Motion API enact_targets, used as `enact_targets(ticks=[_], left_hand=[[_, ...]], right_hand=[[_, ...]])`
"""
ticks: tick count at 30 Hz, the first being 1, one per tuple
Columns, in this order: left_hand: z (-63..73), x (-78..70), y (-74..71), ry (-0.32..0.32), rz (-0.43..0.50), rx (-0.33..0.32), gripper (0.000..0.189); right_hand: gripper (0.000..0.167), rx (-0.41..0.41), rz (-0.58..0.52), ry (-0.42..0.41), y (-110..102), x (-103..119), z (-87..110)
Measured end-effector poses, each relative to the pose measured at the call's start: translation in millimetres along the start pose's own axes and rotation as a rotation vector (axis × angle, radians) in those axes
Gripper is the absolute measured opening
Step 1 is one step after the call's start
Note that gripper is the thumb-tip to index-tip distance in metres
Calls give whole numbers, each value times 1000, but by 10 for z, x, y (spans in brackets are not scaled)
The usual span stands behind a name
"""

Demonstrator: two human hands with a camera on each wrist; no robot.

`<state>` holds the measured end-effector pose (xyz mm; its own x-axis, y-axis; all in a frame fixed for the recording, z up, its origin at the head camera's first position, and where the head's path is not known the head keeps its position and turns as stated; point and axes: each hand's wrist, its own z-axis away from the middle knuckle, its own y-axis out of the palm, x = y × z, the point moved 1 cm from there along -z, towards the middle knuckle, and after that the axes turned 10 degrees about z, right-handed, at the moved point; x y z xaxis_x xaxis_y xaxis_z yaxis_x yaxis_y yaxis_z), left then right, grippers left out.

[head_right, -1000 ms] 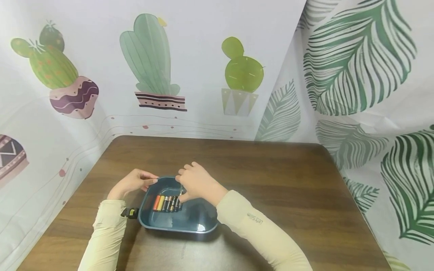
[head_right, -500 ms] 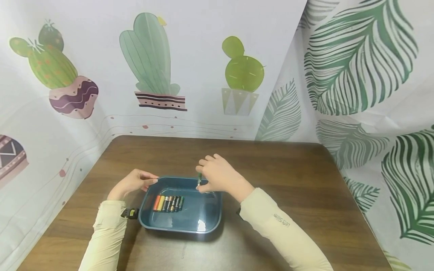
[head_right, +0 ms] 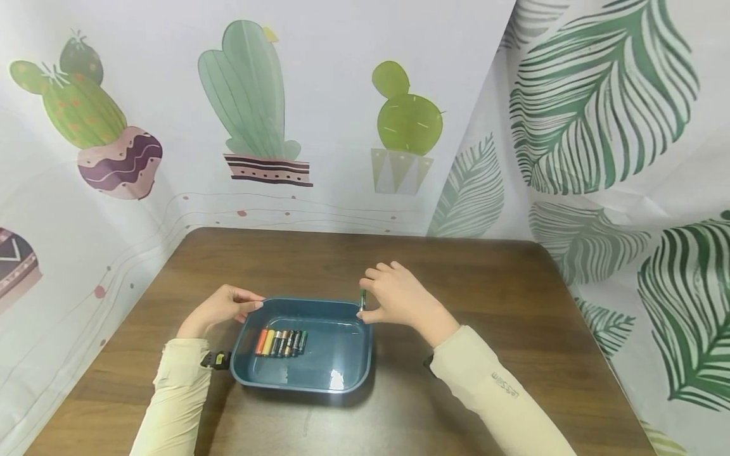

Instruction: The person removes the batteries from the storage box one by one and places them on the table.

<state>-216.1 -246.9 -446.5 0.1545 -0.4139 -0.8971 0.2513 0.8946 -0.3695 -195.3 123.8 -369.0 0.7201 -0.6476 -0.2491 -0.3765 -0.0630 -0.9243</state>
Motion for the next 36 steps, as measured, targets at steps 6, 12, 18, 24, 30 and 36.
enact_targets(ticks=[6,12,18,24,30,36], left_hand=[[7,-7,-4,-7,-2,-2,19],[15,-5,-5,1,-8,1,19],[8,-12,0,-4,-7,-1,20],[-5,-7,5,-5,-5,-5,20],[1,-18,10,-4,-1,-5,19],[3,-19,8,7,-5,-1,19]], right_hand=[[42,-4,-24,35,82,-68,138],[41,28,-52,57,223,-94,258],[43,109,-78,56,390,-81,344],[42,194,-97,52,588,-40,402],[39,202,-82,27,733,16,423],[41,244,-63,23,823,53,432]])
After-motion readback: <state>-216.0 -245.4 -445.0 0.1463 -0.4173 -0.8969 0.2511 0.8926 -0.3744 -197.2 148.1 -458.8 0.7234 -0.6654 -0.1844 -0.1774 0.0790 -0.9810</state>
